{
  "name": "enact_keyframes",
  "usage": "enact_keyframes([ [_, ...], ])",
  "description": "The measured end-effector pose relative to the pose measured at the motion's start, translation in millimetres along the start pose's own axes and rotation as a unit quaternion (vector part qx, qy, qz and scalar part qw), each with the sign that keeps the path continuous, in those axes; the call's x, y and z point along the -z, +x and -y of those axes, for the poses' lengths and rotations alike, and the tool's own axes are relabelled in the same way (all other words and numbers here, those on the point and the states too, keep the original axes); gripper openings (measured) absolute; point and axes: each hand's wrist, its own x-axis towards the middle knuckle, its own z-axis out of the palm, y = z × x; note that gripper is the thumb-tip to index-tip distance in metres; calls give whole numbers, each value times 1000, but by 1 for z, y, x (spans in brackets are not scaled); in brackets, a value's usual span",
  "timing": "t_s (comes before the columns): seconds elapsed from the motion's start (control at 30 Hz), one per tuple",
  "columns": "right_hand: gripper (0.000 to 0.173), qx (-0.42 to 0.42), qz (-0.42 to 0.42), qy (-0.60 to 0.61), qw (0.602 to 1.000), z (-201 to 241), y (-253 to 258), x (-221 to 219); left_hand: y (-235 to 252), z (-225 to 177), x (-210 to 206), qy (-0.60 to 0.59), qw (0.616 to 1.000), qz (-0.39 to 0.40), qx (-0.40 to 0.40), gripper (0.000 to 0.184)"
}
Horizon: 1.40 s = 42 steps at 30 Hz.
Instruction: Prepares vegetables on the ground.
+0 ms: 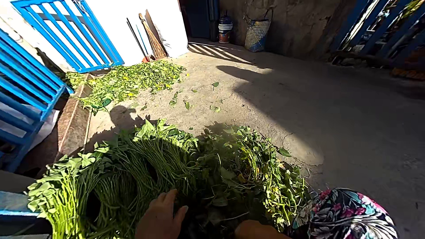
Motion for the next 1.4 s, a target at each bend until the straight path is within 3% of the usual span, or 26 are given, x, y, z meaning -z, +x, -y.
enact_keyframes([
  [0.1,40,-46,-189,135,972,-38,13,54,-5,-7,1,33,999,35,-18,62],
  [0.2,42,-246,-372,310,840,-93,38,100,-6,-11,2,17,996,74,-40,63],
  [0.27,44,-371,-395,376,751,-124,48,112,-5,-12,2,24,996,78,-40,63],
  [0.3,45,-395,-385,401,731,-135,50,111,-5,-13,2,31,996,75,-38,63],
  [0.4,46,-369,-373,475,706,-156,60,104,-4,-15,-1,37,997,66,-34,64],
  [0.53,35,-335,-477,430,690,-141,62,111,-4,-14,-3,38,997,62,-30,62],
  [0.57,33,-317,-531,423,662,-128,57,113,-4,-13,-4,35,997,55,-37,61],
  [0.67,26,-228,-746,349,520,-83,40,109,-5,-12,-5,-1,998,18,-60,59],
  [0.7,26,-213,-766,317,517,-74,35,105,-5,-11,-4,-11,998,8,-66,58],
  [0.73,28,-217,-739,313,556,-70,32,99,-5,-10,-4,-20,997,1,-72,57],
  [0.8,31,-204,-578,419,669,-73,26,91,-6,-6,-6,-50,995,-15,-90,50],
  [0.83,31,-177,-540,466,678,-71,26,86,-6,-3,-7,-80,991,-28,-103,45],
  [0.87,31,-142,-537,503,662,-61,22,82,-5,-1,-8,-120,985,-44,-114,40],
  [0.97,23,28,-601,600,527,-3,2,57,-4,1,-8,-281,950,-64,-118,27],
  [1.03,18,107,-622,590,504,33,-5,37,-2,-1,-5,-393,912,-64,-97,24],
  [1.1,19,162,-624,549,532,63,-10,19,0,-2,-1,-465,880,-65,-76,25],
  [1.23,21,234,-647,361,630,88,-3,-2,7,1,-1,-560,817,-99,-96,30],
  [1.4,20,221,-693,211,653,91,17,-6,7,7,2,-600,768,-179,-135,29],
])
